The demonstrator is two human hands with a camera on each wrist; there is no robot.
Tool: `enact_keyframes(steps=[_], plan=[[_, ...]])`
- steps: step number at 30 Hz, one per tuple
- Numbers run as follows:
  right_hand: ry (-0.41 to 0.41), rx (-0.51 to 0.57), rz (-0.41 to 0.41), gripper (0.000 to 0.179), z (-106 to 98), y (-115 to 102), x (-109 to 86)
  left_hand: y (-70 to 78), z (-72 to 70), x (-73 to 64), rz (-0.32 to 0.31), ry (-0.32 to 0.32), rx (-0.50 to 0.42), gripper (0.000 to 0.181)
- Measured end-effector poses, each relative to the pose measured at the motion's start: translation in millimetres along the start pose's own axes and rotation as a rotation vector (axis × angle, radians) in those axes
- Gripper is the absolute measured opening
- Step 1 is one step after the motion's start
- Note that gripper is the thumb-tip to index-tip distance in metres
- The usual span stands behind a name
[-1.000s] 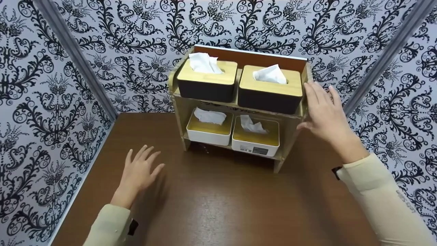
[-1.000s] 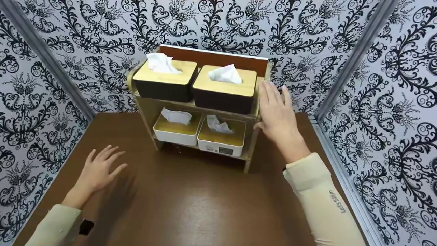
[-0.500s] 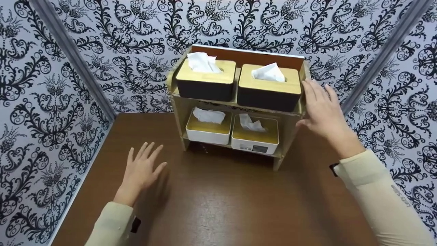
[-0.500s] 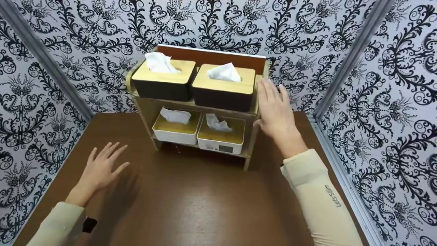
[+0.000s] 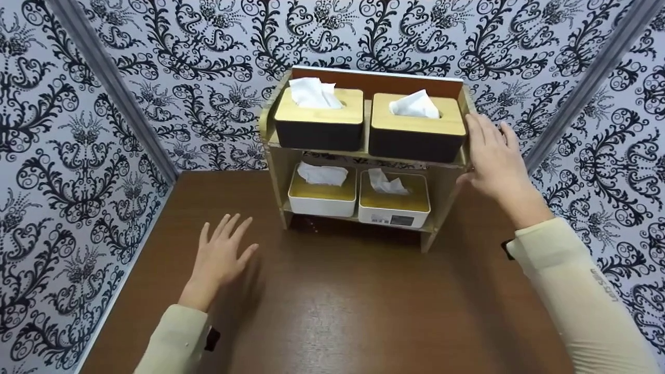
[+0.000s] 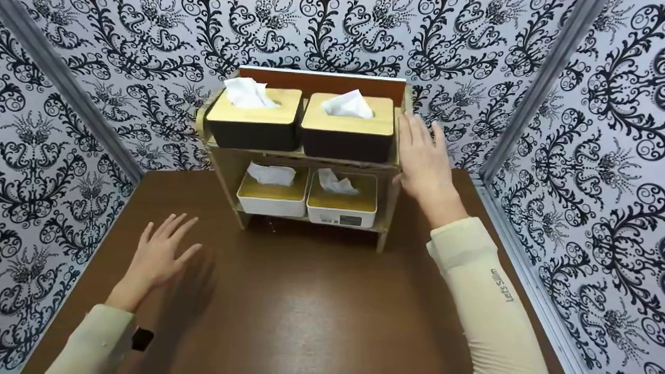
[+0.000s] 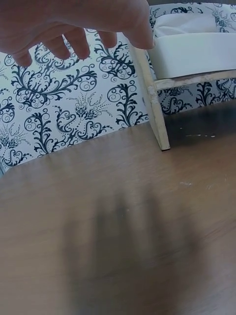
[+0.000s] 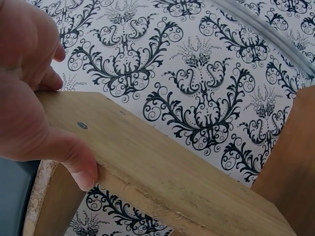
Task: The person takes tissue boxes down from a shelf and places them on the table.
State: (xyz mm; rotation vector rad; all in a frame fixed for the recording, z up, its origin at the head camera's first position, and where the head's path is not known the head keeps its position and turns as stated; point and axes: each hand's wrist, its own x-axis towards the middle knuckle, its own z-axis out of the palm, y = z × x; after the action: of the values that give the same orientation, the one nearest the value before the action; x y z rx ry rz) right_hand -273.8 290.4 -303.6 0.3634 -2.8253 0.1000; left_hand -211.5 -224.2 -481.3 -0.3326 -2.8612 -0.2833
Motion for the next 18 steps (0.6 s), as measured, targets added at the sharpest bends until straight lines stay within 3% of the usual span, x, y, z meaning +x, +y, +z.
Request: enact_keyframes(steps=[10,18], plan=[[-0.009,0.004,0.016,0.128,3,9,12.0,5.8,2.5,11.0,0.020,0.052,-0.022,0.060],[-0.026,0.010,0.036,0.127,7,17,24.6,10.7,6.4,14.3,0.017,0.017,-0.022,0.061]])
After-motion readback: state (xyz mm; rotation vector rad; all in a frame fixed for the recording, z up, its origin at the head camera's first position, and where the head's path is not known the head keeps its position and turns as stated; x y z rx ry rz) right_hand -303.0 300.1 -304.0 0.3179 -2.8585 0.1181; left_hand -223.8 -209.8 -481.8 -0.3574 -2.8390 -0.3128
